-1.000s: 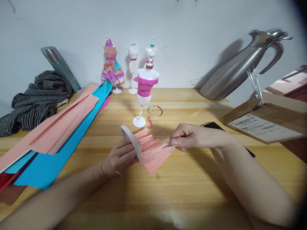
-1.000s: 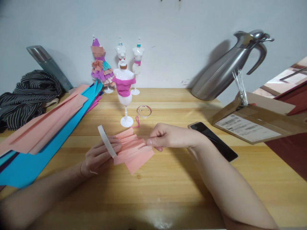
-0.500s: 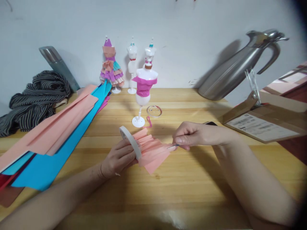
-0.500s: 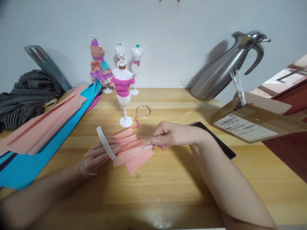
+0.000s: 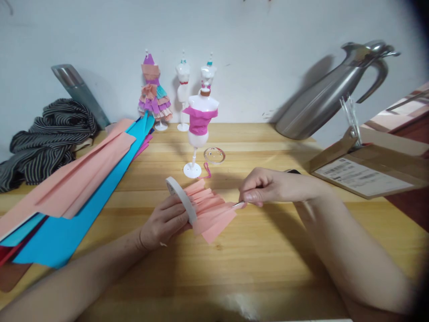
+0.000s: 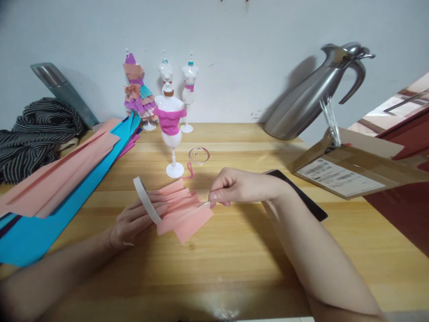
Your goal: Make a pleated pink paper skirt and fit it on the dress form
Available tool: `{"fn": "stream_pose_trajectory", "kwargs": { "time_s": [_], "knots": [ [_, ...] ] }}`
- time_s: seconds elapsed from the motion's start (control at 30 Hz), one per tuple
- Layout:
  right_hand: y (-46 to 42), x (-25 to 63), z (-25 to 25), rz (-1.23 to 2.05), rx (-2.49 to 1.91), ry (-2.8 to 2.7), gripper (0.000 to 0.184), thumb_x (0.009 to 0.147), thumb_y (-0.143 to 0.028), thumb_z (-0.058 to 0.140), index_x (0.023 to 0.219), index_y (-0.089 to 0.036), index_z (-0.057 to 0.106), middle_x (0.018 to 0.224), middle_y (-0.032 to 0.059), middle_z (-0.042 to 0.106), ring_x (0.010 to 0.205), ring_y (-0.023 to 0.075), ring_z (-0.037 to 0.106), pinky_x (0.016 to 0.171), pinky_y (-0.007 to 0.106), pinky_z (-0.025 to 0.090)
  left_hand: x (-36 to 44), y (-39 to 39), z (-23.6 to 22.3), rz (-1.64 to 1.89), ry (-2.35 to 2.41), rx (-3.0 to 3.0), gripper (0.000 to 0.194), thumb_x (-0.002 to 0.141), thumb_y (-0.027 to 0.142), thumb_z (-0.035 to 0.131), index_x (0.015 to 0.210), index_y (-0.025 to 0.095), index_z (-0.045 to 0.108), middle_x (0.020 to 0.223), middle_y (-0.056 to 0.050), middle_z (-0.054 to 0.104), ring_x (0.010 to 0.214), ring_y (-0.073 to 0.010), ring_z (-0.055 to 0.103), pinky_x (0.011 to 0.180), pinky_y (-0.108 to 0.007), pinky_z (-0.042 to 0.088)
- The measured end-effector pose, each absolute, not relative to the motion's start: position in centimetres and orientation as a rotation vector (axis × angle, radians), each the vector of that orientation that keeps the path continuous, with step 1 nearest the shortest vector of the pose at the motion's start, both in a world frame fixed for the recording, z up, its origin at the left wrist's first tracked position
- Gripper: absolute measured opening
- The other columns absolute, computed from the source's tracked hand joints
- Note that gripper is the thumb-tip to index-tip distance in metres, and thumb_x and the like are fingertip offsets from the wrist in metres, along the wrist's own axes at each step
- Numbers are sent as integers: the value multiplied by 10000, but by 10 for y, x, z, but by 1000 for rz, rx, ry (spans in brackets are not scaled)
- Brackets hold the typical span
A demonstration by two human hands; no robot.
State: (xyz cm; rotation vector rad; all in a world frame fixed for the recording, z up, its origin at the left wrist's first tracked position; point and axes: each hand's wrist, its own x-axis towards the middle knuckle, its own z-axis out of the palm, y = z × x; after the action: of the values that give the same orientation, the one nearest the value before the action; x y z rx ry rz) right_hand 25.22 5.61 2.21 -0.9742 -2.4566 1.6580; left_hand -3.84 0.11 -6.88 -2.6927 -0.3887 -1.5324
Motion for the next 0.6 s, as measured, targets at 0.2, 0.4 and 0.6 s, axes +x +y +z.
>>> {"fn": "stream_pose_trajectory", "kwargs": {
  "time_s": [0.2,0.4,0.6],
  "knots": [
    [55,252,24,1671,-893,-2506,524,885,-552,550,633,-97,615,544,-30,450,519,71,372,496,225,291,-38,0,-66,-1532,-422,-2681,150,936,154,532,999,70,639,873,-145,735,997,-236,672,810,-380,611],
    [52,251,27,1680,-872,-2529,518,878,-541,574,834,-47,721,629,-9,478,584,86,380,528,225,322,-38,1,-64,-1527,-406,-2662,147,933,144,524,972,59,638,844,-157,732,970,-239,689,839,-384,607],
    [53,256,29,1663,-886,-2553,527,888,-548,557,864,-48,723,638,1,494,593,95,396,532,226,325,-38,0,-66,-1511,-407,-2660,123,916,134,555,958,63,646,877,-152,736,992,-240,679,891,-422,596]
  ]
}}
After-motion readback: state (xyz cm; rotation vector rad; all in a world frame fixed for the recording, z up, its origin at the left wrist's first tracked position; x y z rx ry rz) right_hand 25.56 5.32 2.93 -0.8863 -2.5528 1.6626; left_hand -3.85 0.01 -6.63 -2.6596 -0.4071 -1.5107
